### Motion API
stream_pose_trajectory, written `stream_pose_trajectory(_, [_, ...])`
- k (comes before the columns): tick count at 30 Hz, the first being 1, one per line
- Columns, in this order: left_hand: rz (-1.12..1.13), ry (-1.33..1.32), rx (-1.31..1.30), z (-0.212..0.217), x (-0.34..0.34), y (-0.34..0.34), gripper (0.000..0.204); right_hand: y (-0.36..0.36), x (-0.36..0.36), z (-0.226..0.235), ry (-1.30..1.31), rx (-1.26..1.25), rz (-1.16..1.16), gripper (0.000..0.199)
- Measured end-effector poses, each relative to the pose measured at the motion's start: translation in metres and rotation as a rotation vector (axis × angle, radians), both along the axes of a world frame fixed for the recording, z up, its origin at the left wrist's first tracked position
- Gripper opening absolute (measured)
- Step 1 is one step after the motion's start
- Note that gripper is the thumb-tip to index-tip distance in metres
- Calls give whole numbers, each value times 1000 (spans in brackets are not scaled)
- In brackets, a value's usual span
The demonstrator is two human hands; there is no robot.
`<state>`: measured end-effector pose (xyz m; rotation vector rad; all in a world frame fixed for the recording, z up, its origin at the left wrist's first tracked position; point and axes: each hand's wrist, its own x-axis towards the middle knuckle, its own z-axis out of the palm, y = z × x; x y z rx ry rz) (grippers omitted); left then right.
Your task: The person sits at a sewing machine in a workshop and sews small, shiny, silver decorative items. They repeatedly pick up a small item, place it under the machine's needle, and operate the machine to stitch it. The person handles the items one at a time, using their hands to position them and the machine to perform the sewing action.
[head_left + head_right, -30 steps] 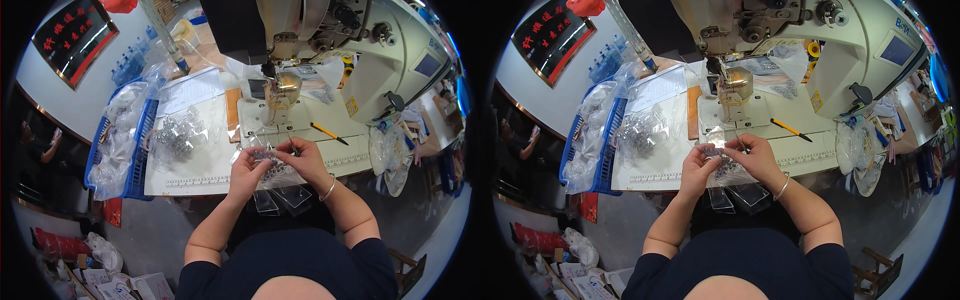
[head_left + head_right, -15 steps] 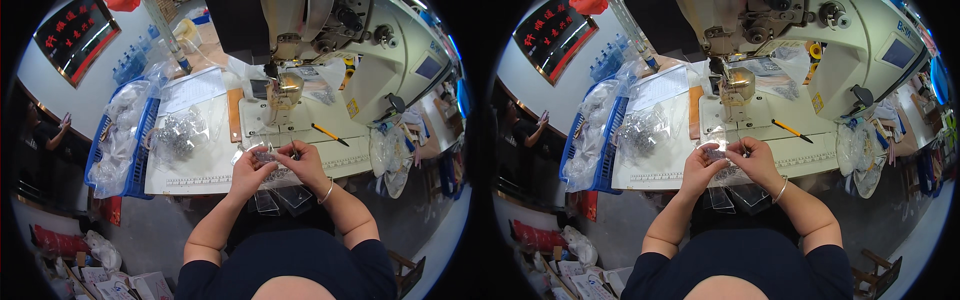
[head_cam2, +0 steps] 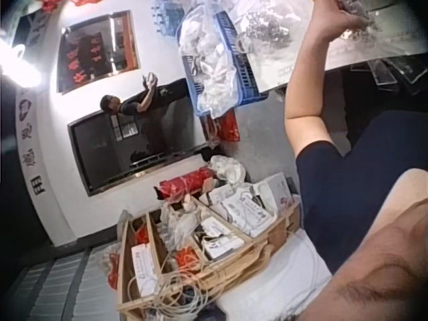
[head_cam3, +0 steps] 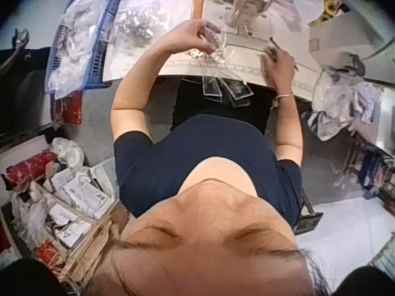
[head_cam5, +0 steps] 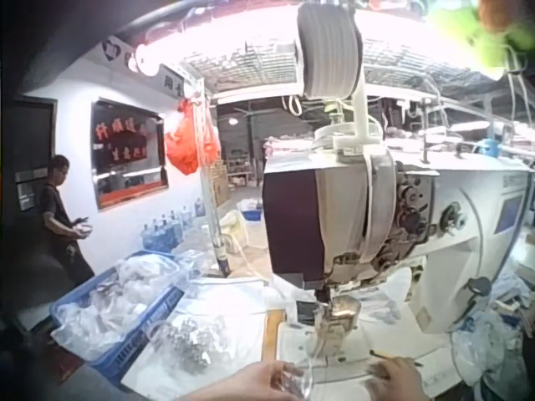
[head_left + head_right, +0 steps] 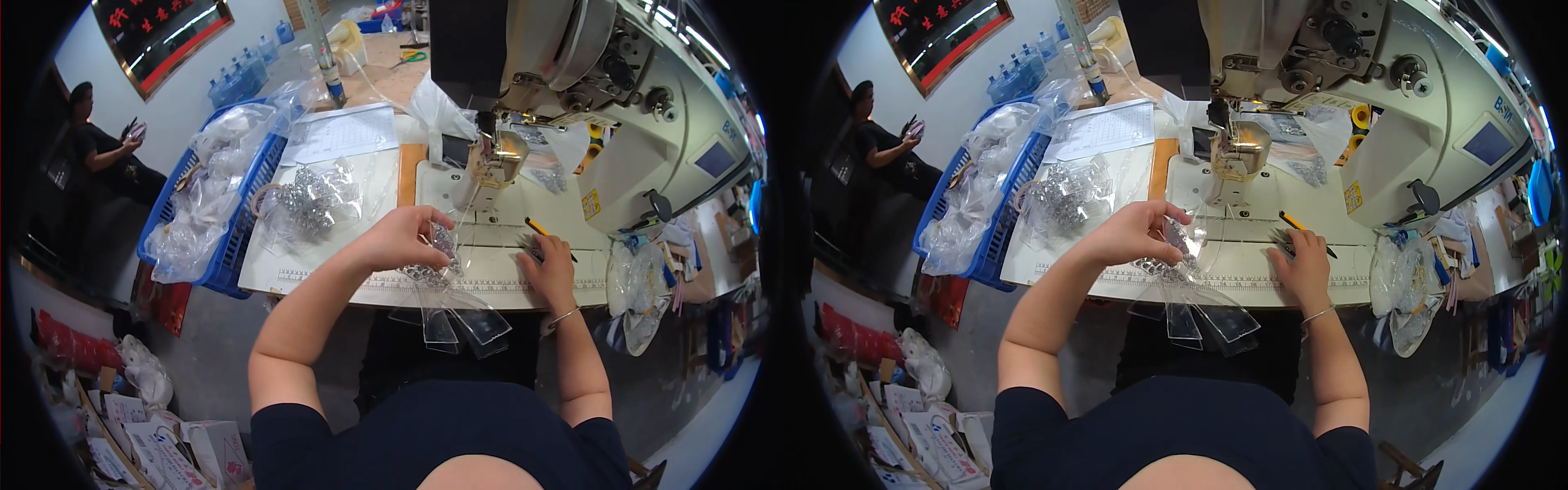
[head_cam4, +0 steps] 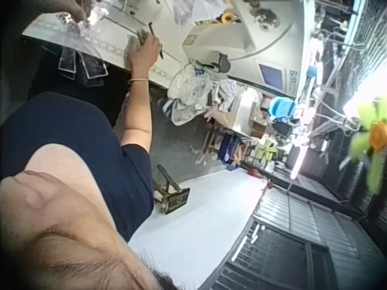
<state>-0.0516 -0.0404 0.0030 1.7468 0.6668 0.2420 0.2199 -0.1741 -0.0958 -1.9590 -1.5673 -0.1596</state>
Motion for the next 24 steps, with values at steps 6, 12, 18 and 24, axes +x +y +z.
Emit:
stream_pose_trajectory(6, [-154,151,144,-1,11,1,59,1,-35,33,197,171,319,38])
stream_pose_trajectory(12, [-147,166,257,5,18,-11,62,15,-72,58,1092,-269,551,58])
stream_pose_trajectory(18, [-93,64,49,-6,9,3,62,19,-67,35,1230,182,325,68])
stream_pose_trajectory(24, [-118,163,53,-4,15,4,64,17,-69,45,195,98,499,32])
